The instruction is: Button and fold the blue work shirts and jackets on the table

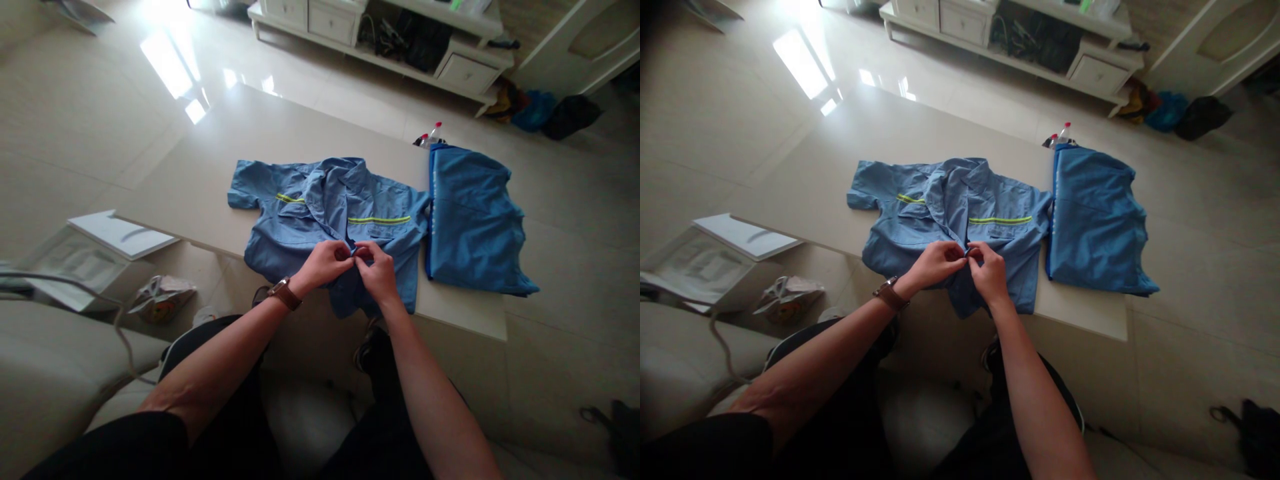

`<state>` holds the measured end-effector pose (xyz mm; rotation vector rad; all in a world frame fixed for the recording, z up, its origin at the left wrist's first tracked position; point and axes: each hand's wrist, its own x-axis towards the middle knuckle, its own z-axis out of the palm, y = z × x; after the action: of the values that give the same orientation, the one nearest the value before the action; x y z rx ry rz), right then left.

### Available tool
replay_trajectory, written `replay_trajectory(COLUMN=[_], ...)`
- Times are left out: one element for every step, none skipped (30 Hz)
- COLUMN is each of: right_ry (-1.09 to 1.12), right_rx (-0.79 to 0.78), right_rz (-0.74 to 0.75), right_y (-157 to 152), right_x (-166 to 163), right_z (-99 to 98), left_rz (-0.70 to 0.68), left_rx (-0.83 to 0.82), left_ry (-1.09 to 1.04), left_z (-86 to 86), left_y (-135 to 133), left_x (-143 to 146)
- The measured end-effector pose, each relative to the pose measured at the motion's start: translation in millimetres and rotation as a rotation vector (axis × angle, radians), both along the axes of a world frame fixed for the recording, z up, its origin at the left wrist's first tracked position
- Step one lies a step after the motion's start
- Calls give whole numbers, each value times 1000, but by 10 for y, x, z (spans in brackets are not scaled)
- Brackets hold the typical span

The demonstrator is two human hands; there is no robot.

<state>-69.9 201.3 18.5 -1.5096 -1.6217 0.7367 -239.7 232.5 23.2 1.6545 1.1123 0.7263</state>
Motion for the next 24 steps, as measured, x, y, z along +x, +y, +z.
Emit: replay_trajectory(right_ry=[-1,-4,-7,-11,-13,-14,-13,-13,-15,-19,-24,-31,-40,-52,-65,-80,-98,-115,-128,-134,-134,-127,-117,-107], right_rx=[-3,-6,-7,-6,-5,-4,-2,0,2,3,3,1,1,3,7,14,22,31,38,46,52,58,62,64], right_rz=[4,11,17,21,23,24,24,24,24,27,30,33,38,43,48,53,55,57,59,60,62,64,65,65], right_y=[-1,-3,-4,-5,-5,-6,-5,-5,-5,-5,-5,-6,-7,-10,-13,-16,-19,-22,-24,-26,-26,-26,-25,-23], right_x=[0,0,-1,-3,-5,-9,-13,-17,-22,-26,-30,-35,-38,-41,-44,-45,-46,-46,-45,-43,-41,-39,-36,-32], right_z=[1,2,4,5,7,10,13,15,17,18,17,16,14,13,13,14,16,20,24,27,31,32,33,32], left_rz=[18,39,60,80,97,111,124,137,154,175,204,237,267,291,305,308,301,290,275,258,237,219,202,189], left_rx=[-16,-32,-48,-69,-96,-127,-162,-201,-244,-284,-320,-350,-373,-387,-392,-390,-388,-384,-378,-370,-357,-338,-313,-288], left_ry=[-11,-19,-26,-36,-51,-73,-101,-135,-172,-211,-250,-284,-311,-331,-343,-347,-346,-344,-342,-336,-325,-311,-295,-280], left_z=[-3,-9,-18,-32,-49,-69,-91,-114,-138,-161,-182,-200,-214,-223,-229,-230,-228,-224,-218,-211,-206,-201,-198,-197], left_y=[-1,0,3,5,9,12,14,16,17,18,18,17,17,16,15,14,12,11,10,10,10,12,15,18], left_x=[3,5,8,12,17,24,32,43,55,67,80,91,100,106,109,108,105,99,91,82,73,64,57,52])
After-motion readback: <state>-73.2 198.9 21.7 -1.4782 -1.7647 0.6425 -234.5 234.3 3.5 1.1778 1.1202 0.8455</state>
